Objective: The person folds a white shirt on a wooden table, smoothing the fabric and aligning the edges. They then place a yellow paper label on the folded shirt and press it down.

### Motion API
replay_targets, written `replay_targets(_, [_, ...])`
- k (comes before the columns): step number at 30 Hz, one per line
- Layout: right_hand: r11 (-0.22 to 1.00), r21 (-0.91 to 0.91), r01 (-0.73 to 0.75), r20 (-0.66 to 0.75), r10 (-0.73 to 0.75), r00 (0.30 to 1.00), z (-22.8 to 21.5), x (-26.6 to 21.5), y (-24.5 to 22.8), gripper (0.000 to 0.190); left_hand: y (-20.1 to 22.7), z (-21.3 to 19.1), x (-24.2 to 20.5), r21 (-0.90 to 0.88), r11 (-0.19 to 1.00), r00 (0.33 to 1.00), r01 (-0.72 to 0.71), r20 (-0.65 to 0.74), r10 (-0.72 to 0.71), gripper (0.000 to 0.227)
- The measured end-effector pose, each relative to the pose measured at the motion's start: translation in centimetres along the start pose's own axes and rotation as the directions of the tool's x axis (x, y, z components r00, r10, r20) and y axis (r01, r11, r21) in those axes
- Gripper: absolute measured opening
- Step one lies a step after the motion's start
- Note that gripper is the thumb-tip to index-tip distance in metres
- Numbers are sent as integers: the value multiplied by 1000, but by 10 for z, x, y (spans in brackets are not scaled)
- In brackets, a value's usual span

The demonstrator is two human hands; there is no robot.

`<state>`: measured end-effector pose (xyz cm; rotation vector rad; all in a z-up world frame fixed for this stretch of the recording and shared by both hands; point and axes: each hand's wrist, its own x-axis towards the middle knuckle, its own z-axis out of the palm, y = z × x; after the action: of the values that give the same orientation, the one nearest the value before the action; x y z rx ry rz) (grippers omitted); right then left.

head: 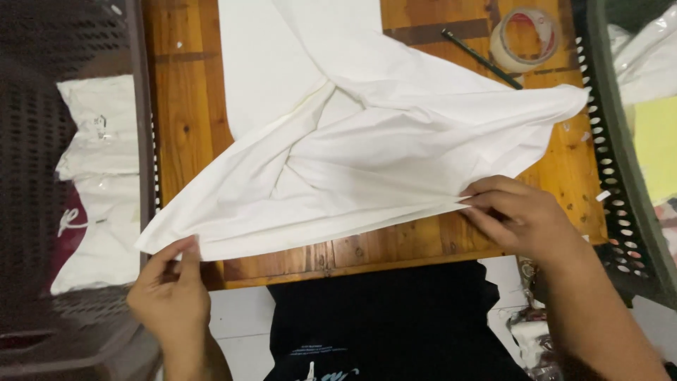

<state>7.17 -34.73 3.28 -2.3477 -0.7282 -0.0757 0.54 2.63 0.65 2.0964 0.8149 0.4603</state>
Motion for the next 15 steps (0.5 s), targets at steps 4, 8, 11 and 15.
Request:
replay_targets(4, [997, -16, -78, 14, 78, 997, 7, -16, 16, 10, 11, -2, -2, 60, 997, 999, 47, -10, -47, 9])
replay_targets(8, [980, -136, -148, 37, 154, 987, 8, -17, 18, 9, 16, -1, -2, 69, 993, 995, 95, -25, -94, 10])
replay_targets(11, [956, -290, -49, 90, 79, 993, 12, -25, 27, 26, 19, 2, -4, 62, 988, 990, 140, -41, -138, 14])
replay_targets(15, [923, -356, 145, 75, -127, 989, 16, -29, 25, 29, 20, 3, -6, 35, 980, 980, 197, -45, -196, 20])
